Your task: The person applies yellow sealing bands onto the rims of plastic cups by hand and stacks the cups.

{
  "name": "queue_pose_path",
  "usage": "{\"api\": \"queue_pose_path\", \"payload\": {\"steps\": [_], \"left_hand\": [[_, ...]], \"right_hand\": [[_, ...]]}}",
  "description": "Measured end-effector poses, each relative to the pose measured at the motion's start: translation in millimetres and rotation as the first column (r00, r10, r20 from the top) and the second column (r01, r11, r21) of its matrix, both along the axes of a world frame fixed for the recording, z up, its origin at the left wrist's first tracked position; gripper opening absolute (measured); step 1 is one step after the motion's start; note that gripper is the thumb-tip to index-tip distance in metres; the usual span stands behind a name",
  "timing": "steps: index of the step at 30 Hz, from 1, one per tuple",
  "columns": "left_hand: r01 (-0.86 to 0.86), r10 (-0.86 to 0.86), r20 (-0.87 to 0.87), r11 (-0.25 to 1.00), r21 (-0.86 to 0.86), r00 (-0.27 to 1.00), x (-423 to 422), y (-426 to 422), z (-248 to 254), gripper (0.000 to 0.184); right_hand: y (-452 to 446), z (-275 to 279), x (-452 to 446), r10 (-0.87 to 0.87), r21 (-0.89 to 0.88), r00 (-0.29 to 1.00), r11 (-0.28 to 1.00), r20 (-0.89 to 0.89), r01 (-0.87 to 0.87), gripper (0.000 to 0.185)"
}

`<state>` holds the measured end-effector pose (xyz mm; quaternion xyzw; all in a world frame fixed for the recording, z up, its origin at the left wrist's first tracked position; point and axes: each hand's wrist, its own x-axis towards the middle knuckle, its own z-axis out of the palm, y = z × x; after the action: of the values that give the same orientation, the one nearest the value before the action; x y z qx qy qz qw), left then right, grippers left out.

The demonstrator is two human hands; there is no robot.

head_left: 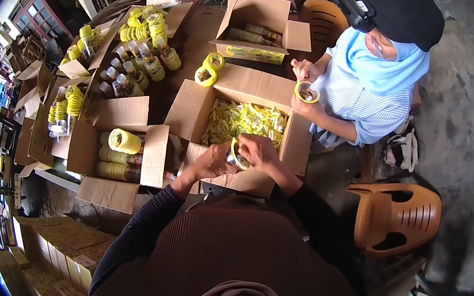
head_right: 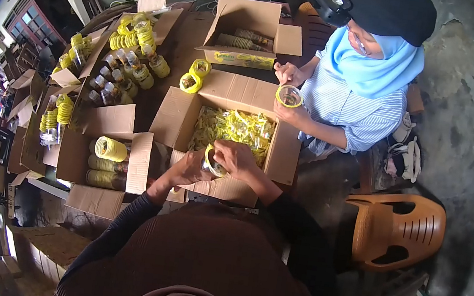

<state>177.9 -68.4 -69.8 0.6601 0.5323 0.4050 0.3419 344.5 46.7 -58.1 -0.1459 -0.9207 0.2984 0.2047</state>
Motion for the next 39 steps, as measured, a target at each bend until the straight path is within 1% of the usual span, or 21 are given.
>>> {"api": "queue_pose_path", "payload": {"steps": [1, 2, 3, 4, 6, 12, 18, 19, 20, 22, 24, 26, 28, 29, 31, 32, 34, 35, 36, 38, 39], "left_hand": [[0.009, -0.009, 0.005, 1.0, -0.003, 1.0, 4, -3, -5, 0.058], [-0.053, 0.061, -0.122, 0.996, 0.075, 0.991, 9, -8, -10, 0.06], [-0.102, 0.14, -0.243, 0.982, 0.161, 0.96, 14, -12, -10, 0.063], [-0.093, 0.131, -0.24, 0.983, 0.161, 0.962, 18, -14, -10, 0.063], [-0.169, 0.154, -0.365, 0.986, -0.01, 0.918, 24, -18, -7, 0.07], [-0.184, 0.219, -0.382, 0.975, 0.128, 0.898, 21, -16, -15, 0.059], [-0.186, 0.197, -0.391, 0.98, 0.065, 0.899, 21, -8, -11, 0.054], [-0.151, 0.221, -0.398, 0.968, 0.2, 0.89, 22, -11, -10, 0.056], [-0.113, 0.248, -0.401, 0.937, 0.33, 0.882, 22, -14, -7, 0.057], [-0.079, 0.171, -0.39, 0.967, 0.24, 0.905, 14, -17, -8, 0.066], [-0.11, 0.254, -0.333, 0.912, 0.396, 0.908, 2, -21, -43, 0.075], [-0.097, 0.22, -0.353, 0.938, 0.333, 0.909, 3, -23, -23, 0.082], [-0.192, 0.344, -0.446, 0.916, 0.352, 0.826, 4, -25, -23, 0.085], [-0.164, 0.286, -0.43, 0.94, 0.298, 0.856, 2, -24, -22, 0.083], [-0.148, 0.24, -0.396, 0.957, 0.248, 0.886, -3, -18, -25, 0.083], [-0.123, 0.188, -0.354, 0.972, 0.199, 0.916, -6, -16, -28, 0.082], [-0.14, 0.215, -0.371, 0.966, 0.218, 0.903, -8, -13, -29, 0.079], [-0.169, 0.207, -0.362, 0.976, 0.135, 0.909, -7, -9, -23, 0.076], [-0.196, 0.2, -0.351, 0.979, 0.049, 0.915, -5, -6, -19, 0.073], [-0.198, 0.218, -0.348, 0.976, 0.093, 0.912, -2, -2, -23, 0.07], [-0.195, 0.232, -0.348, 0.971, 0.137, 0.908, 1, 0, -17, 0.067]], "right_hand": [[-1, -4, 2, -0.094, -0.05, 0.996, 0.994, -0.009, 0.094, 0.017], [-3, -8, 5, -0.19, -0.101, 0.982, 0.977, -0.014, 0.187, 0.016], [-6, -7, 8, -0.218, -0.108, 0.976, 0.971, -0.023, 0.215, 0.015], [-9, -11, 9, -0.227, -0.107, 0.974, 0.969, -0.021, 0.224, 0.015], [-12, -26, 9, -0.335, -0.151, 0.941, 0.934, -0.055, 0.324, 0.016], [-17, -50, -2, -0.473, -0.298, 0.88, 0.845, -0.03, 0.444, 0.024], [0, -67, -2, -0.56, -0.157, 0.812, 0.798, 0.166, 0.582, 0.027], [20, -104, 5, -0.631, -0.009, 0.749, 0.763, 0.201, 0.646, 0.026], [27, -110, 21, -0.635, -0.007, 0.747, 0.761, 0.197, 0.648, 0.026], [39, -108, 49, -0.726, -0.078, 0.651, 0.652, 0.22, 0.754, 0.024], [35, -89, 55, -0.661, -0.131, 0.715, 0.707, 0.229, 0.695, 0.02], [31, -82, 54, -0.596, -0.186, 0.77, 0.749, 0.229, 0.636, 0.017], [27, -90, 51, -0.549, -0.24, 0.835, 0.808, 0.027, 0.538, 0.013], [24, -95, 49, -0.544, -0.243, 0.839, 0.81, 0.029, 0.533, 0.013], [20, -97, 35, -0.61, -0.324, 0.775, 0.776, -0.167, 0.541, 0.016], [19, -97, 30, -0.605, -0.328, 0.778, 0.779, -0.171, 0.534, 0.016], [15, -82, 24, -0.506, -0.062, 0.826, 0.859, -0.247, 0.508, 0.019], [10, -75, 19, -0.489, -0.069, 0.834, 0.87, -0.255, 0.488, 0.019], [1, -54, 16, -0.493, -0.169, 0.857, 0.867, -0.15, 0.469, 0.013], [-16, -15, 12, -0.379, -0.219, 0.918, 0.912, -0.119, 0.348, 0.011], [-20, -10, 11, -0.332, -0.031, 0.938, 0.943, -0.103, 0.331, 0.015]]}}
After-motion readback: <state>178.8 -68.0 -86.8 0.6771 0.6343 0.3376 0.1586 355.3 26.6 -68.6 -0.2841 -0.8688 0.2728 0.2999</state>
